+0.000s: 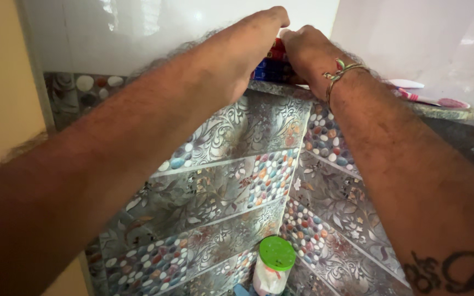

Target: The person repeatedly picks up small rectangular boxes from a pink shelf, walks into a tiled bathroom, and places them on a shelf above the sink. The person then returns to the pink shelf to repeat the process with additional boxes.

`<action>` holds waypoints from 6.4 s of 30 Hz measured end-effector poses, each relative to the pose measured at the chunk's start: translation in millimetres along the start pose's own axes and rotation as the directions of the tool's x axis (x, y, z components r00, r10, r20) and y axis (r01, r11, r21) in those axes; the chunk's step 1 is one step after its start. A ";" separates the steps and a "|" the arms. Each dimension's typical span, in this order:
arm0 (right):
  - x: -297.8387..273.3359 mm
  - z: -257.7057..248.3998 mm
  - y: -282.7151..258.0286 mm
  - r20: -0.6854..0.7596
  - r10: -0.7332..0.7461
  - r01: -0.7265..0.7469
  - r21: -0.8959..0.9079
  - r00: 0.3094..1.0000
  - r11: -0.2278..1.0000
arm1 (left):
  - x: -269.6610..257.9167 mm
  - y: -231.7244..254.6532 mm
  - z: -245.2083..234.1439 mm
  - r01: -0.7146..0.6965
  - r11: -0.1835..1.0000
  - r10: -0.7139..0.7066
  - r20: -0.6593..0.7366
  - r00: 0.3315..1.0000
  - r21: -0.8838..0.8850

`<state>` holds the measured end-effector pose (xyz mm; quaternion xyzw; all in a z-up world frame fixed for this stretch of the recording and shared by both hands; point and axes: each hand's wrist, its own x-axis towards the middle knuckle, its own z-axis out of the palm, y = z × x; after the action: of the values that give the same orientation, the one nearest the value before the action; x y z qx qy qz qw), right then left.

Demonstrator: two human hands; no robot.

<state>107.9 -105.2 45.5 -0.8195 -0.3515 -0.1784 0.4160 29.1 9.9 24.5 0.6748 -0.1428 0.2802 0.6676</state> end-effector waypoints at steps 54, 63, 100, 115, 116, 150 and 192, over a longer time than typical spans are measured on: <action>0.0 -12.9 16.3 -0.061 -0.474 0.423 -0.358 0.879 0.832 | 8.3 -5.1 -49.3 -0.527 0.103 0.566 0.386 0.729 0.844; -18.0 -15.2 -0.1 0.035 -0.320 0.312 -0.343 0.947 0.886 | -11.1 11.0 -31.0 -0.331 0.272 0.382 0.215 0.899 0.904; -15.0 -14.5 7.2 -0.032 -0.166 0.145 -0.345 0.986 0.927 | -26.3 -13.4 -28.7 -0.403 0.420 0.576 0.104 0.811 0.814; -18.4 -18.4 5.1 0.013 -0.166 0.163 -0.285 0.986 0.945 | -33.9 -5.1 -0.4 -0.066 0.878 0.218 -0.272 0.937 0.473; -17.2 -17.8 5.8 -0.006 -0.171 0.162 -0.279 0.985 0.946 | -33.2 -5.5 0.1 -0.049 0.874 0.208 -0.280 0.937 0.483; -6.1 -0.8 29.3 -0.313 -0.503 0.370 -0.398 0.805 0.839 | 7.1 26.2 -15.7 -0.306 0.180 0.372 0.223 0.901 0.935; -237.7 15.9 -62.8 -0.246 -0.193 -0.059 -0.746 0.950 0.663 | -107.9 -8.9 4.8 -0.392 0.325 0.273 0.311 0.910 0.861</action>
<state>-101.4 -168.5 -68.0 -0.8660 -0.2097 -0.4456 0.0866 -51.5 -13.7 -44.0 0.8972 -0.1381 0.4047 0.1101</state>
